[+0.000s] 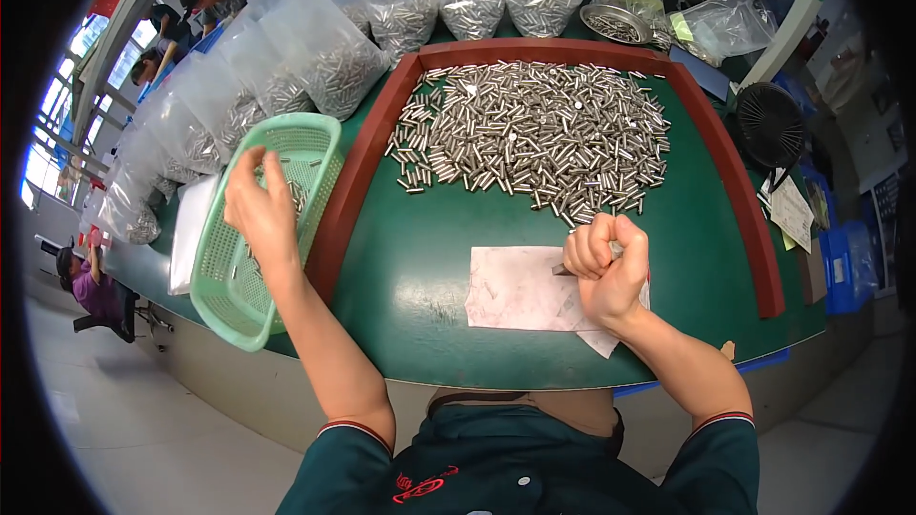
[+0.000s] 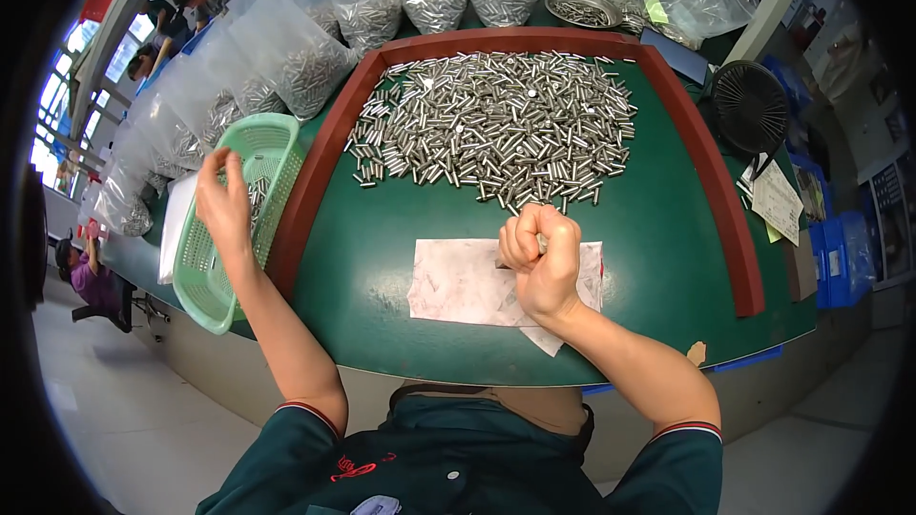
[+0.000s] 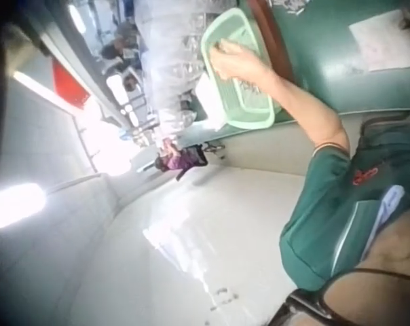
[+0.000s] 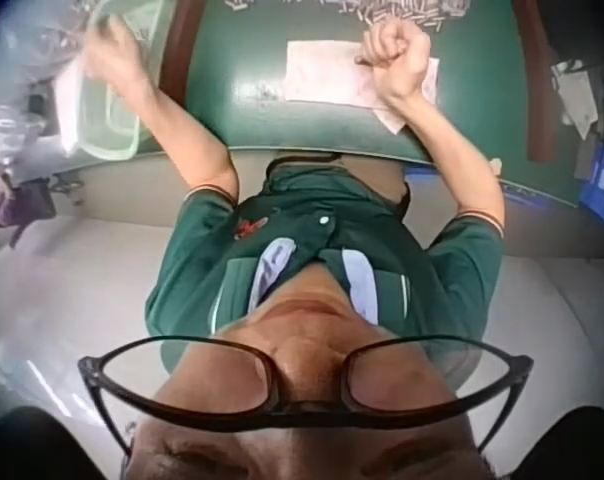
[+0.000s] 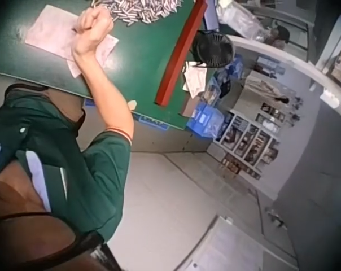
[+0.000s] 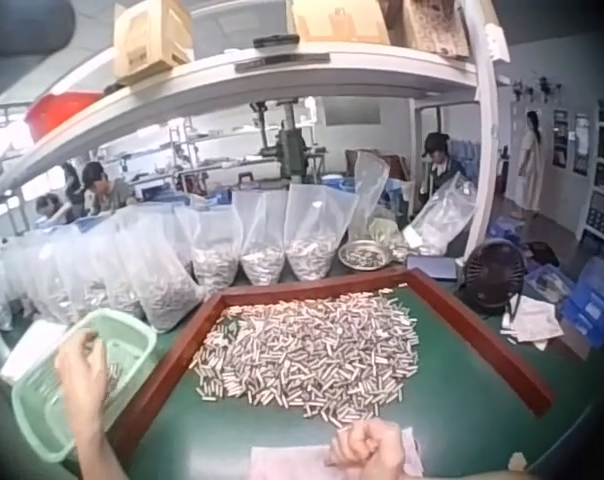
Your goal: The person is inspecting and cleaning small cylindrical metal parts using a hand tool and a cloth at a workbench.
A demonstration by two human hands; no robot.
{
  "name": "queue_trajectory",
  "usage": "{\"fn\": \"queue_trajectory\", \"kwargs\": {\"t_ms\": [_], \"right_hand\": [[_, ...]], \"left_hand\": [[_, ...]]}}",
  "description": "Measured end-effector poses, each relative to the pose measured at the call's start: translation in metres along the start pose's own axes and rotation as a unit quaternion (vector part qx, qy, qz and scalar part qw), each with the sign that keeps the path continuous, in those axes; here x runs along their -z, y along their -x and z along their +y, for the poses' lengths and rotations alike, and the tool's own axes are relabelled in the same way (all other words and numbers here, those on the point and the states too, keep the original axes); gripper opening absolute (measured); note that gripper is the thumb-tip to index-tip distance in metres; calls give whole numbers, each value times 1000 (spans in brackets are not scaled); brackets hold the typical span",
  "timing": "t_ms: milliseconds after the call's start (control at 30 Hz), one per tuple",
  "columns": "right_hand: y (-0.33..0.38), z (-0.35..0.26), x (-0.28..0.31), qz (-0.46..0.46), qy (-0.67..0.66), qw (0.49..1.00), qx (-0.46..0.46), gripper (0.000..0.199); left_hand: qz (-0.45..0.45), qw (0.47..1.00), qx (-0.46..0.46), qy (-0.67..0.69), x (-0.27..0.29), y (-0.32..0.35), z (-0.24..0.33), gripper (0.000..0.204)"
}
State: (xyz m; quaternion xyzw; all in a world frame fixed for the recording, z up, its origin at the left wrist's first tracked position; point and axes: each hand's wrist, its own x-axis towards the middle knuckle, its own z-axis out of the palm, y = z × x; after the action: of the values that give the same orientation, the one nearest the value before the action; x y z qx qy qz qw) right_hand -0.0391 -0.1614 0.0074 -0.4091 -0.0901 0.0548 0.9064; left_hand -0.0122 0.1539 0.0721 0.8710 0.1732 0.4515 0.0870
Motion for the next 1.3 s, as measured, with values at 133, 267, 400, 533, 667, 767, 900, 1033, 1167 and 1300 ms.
{"fn": "queue_trajectory", "kwargs": {"t_ms": [133,267,400,533,667,767,900,1033,1167,1300], "right_hand": [[-1,-4,1,23,-8,999,-25,41],[-1,-4,0,19,2,1000,-23,41],[0,-5,-2,6,9,1000,-27,41],[-1,-4,-1,8,9,999,-31,40],[-1,-4,-2,10,18,999,-29,40],[-2,-7,-4,5,21,999,-23,39],[1,-8,1,14,-4,1000,-25,39],[0,2,4,21,-11,1000,-3,34],[1,3,3,3,-10,1000,2,33],[1,-1,3,6,24,1000,-9,39]], "left_hand": [[0,994,-111,-5,-14,14,20,19],[-123,958,-125,227,-37,38,63,6],[-189,932,-178,253,-57,69,81,5],[-226,922,-189,251,-66,84,89,9],[-252,930,-152,222,-69,91,93,12],[-251,929,-122,241,-71,91,97,13],[-242,923,-112,277,-75,93,102,9],[-289,913,-87,274,-69,93,103,19],[-276,912,-111,283,-67,95,106,15],[-278,911,-130,274,-61,94,112,12]]}}
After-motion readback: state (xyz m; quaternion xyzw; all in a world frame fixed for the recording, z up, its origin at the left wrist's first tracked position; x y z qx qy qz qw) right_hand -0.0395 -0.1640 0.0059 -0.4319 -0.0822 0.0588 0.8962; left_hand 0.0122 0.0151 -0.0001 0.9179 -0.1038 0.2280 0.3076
